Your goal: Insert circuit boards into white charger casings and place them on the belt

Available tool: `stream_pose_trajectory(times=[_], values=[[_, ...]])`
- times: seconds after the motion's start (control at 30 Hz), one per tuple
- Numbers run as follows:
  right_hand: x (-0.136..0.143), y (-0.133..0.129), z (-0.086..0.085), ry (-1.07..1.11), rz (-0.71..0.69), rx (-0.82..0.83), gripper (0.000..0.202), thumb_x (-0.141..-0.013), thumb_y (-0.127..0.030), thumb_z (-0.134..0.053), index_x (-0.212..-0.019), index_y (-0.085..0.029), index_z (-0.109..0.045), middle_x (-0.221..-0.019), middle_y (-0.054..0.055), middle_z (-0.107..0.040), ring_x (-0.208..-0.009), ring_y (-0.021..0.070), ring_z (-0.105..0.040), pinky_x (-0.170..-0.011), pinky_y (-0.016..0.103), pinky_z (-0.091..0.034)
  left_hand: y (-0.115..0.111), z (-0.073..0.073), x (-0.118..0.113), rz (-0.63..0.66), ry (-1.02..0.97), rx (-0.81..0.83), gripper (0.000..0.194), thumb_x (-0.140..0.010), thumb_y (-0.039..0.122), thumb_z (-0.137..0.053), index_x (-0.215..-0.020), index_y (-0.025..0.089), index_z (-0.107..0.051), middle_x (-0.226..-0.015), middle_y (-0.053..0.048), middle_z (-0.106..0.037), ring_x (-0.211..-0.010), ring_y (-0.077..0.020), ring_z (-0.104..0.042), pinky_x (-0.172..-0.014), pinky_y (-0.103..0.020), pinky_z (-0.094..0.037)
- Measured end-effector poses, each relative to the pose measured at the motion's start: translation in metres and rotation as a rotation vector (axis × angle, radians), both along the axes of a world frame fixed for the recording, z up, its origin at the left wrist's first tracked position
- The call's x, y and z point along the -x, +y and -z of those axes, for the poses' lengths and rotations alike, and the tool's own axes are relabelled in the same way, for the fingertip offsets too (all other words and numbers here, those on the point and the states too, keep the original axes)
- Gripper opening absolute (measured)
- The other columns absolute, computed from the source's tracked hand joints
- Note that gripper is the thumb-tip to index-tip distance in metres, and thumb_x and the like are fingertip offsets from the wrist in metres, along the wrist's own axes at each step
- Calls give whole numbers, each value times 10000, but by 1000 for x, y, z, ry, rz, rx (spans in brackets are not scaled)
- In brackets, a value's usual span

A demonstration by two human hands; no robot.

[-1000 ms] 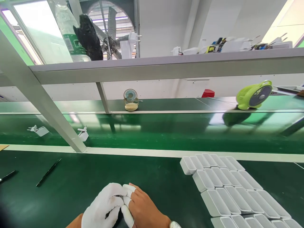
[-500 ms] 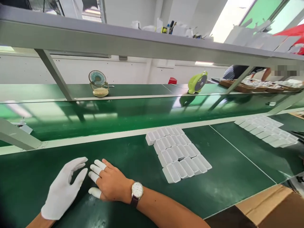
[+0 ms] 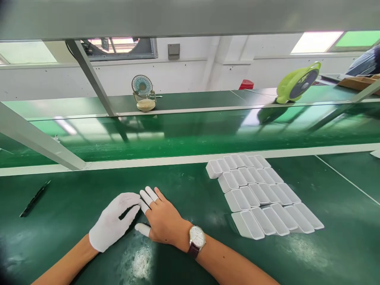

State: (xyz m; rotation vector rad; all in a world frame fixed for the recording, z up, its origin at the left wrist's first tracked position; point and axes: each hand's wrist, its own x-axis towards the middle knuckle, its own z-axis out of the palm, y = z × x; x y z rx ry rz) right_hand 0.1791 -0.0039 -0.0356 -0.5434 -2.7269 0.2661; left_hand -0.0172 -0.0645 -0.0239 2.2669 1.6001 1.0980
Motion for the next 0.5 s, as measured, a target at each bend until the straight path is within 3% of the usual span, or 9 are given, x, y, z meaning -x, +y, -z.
stream_pose_trajectory(times=[0.3, 0.4, 0.5], values=[[2, -1, 0, 16, 21, -23, 474, -963, -473, -564, -1151, -54, -680, -1432, 239, -538, -1436, 347, -383, -1217, 551, -282, -1, 4, -3, 77, 43, 53, 221, -980, 156, -494, -1163, 220, -599, -1124, -93, -681, -1076, -223, -633, -950, -434, -549], [2, -1, 0, 22, -26, -77, 421, -954, -462, -586, -979, -66, -725, -1214, 238, -673, -1353, 354, -481, -1233, 553, -250, -1, 3, -4, 1, 1, 65, 252, -983, 183, -483, -1213, 220, -580, -1184, -103, -663, -1119, -231, -626, -980, -443, -545], [2, -3, 0, 36, -192, -137, 323, -982, -404, -558, -922, -137, -732, -911, 119, -734, -1088, 274, -648, -1249, 536, -230, -1, 0, -5, -101, -50, 104, 314, -981, 202, -461, -1278, 220, -559, -1230, -106, -650, -1135, -227, -636, -971, -416, -562]])
